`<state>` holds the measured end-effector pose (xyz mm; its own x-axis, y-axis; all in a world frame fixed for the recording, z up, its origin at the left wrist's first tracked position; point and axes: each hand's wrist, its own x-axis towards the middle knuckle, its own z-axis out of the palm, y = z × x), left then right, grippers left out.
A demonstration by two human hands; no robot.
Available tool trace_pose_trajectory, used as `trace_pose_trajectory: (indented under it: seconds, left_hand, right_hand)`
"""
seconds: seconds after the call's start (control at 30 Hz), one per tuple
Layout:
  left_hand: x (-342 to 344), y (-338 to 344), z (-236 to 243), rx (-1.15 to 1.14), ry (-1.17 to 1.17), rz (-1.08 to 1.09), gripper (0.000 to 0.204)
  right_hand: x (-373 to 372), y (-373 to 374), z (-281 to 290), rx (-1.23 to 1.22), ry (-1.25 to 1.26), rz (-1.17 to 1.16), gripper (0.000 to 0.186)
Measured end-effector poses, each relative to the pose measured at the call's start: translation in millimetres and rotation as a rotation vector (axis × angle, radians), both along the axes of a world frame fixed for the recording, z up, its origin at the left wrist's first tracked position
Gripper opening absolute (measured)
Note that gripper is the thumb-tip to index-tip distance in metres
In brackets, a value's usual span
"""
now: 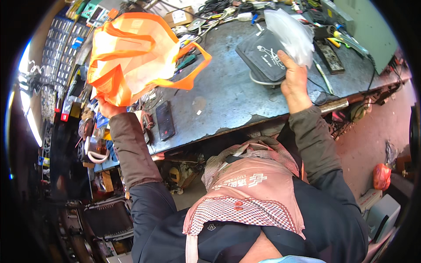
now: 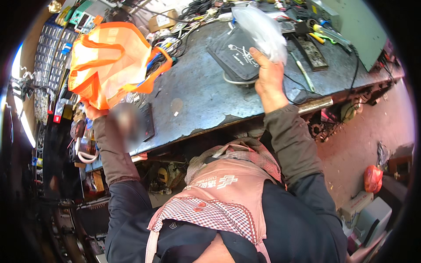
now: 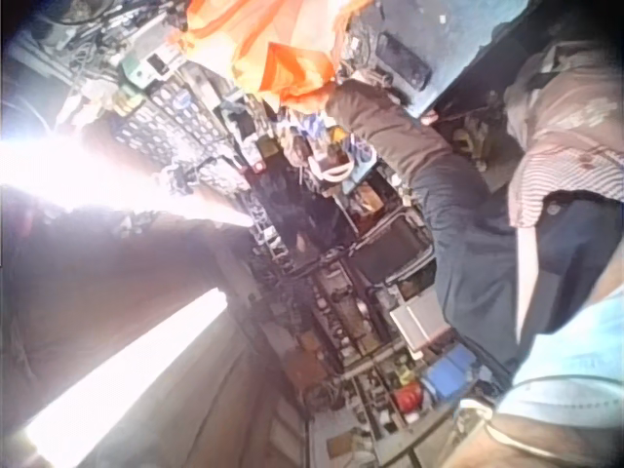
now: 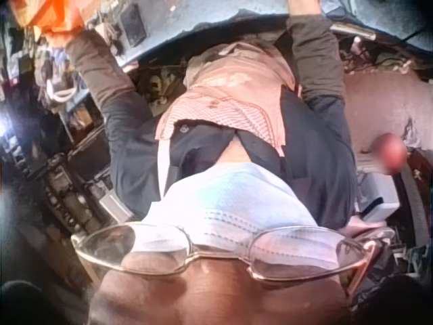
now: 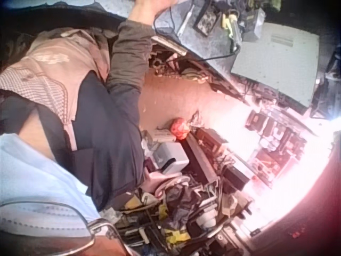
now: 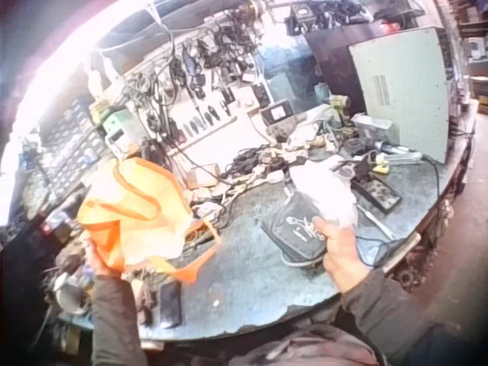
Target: The person unpacks a blood pressure monitor from a bag, removes batteries, and uses a multimeter to test the batteries. They then place the batteries back into the monitor.
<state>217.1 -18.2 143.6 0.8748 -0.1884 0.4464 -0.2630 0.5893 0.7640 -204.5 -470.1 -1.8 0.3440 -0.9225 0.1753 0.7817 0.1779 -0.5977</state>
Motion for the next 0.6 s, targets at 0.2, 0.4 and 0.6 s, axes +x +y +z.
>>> trace_pose_trajectory:
  seconds: [0.2, 0.4, 0.6]
  left_hand:
    - [-36.4, 14.7, -4.8, -0.169, -0.011, -0.361, 0.057]
    - [-90.3, 42.3, -33.8, -0.196, 0.076, -0.254, 0.051]
    - [-101.0, -3.7, -33.2, -0.059, 0.185, -0.135, 0.047]
  right_hand:
    - [2.8, 1.9, -16.0, -0.241, 0.247, 0.032, 0.065]
    - [7.8, -3.2, -25.7, -0.308, 0.333, 0.029, 0.054]
    - [15.2, -15.4, -58.5, -0.408, 0.340, -0.041, 0.033]
